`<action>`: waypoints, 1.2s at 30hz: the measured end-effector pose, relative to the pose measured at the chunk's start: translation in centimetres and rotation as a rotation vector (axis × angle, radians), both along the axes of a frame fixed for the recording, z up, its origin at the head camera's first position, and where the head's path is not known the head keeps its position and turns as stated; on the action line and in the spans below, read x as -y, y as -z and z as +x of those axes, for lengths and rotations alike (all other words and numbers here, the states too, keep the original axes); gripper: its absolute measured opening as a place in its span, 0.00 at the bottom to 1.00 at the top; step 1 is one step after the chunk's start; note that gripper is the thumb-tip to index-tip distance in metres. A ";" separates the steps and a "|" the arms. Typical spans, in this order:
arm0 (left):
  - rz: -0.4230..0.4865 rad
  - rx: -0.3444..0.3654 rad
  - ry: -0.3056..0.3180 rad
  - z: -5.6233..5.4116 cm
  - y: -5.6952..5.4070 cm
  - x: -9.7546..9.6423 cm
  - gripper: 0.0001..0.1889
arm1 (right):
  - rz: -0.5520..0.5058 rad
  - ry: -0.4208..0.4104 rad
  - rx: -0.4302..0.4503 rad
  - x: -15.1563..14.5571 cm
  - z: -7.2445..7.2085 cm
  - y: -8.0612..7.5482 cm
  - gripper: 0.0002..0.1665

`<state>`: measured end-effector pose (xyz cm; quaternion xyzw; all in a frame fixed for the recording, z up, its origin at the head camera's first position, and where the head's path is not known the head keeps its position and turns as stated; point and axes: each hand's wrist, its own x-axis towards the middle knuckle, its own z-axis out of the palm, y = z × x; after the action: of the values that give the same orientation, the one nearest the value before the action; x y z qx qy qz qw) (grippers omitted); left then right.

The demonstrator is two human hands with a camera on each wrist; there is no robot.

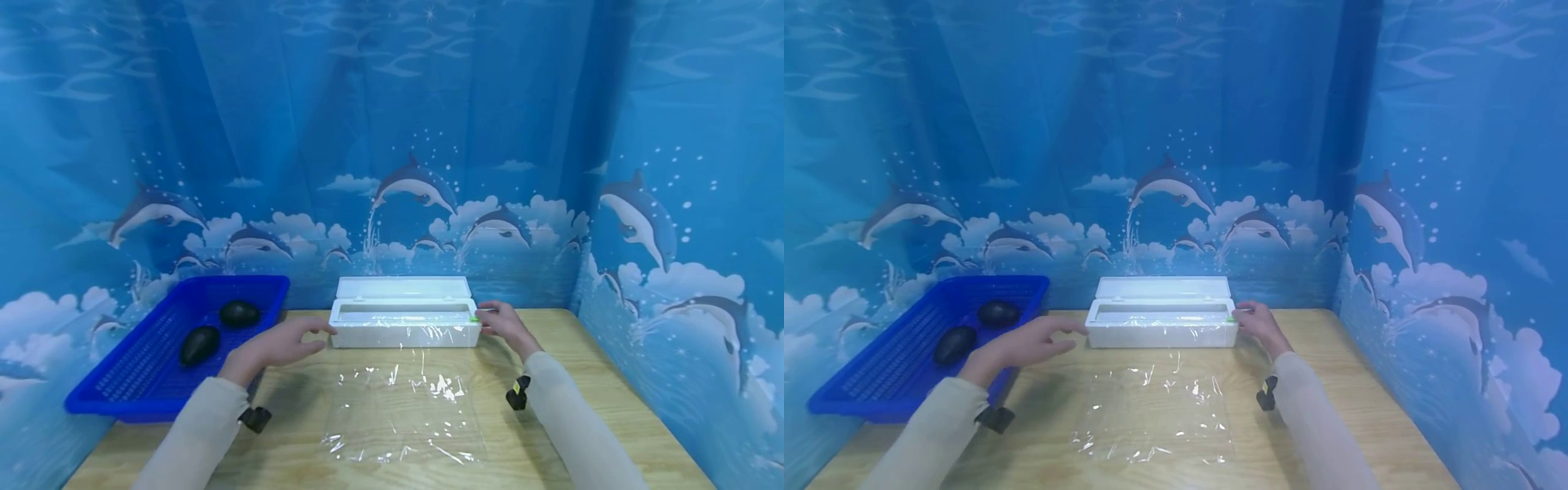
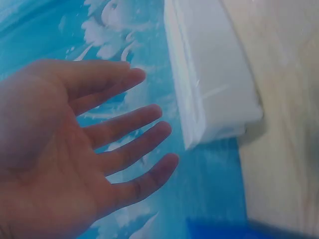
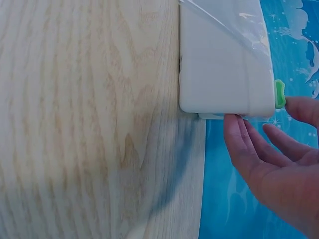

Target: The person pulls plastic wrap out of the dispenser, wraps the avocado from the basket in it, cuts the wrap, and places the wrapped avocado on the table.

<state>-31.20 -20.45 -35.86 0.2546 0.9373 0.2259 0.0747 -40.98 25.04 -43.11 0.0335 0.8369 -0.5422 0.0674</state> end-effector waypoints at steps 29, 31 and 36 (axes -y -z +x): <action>-0.055 -0.108 -0.119 -0.2 -3.2 9.1 0.18 | -0.089 -0.117 0.082 -0.8 -0.5 -0.6 0.37; -0.053 -0.112 -0.114 -0.3 -3.4 9.9 0.19 | -0.096 -0.125 0.077 -1.0 -0.5 -0.7 0.36; -0.051 -0.116 -0.122 -0.4 -3.7 11.7 0.18 | -0.076 -0.143 0.078 -1.2 -0.5 -1.4 0.35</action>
<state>-31.60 -32.13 -32.12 0.2074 0.9593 0.1910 0.0128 -41.51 26.25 -41.72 -0.0078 0.8126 -0.5658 0.1396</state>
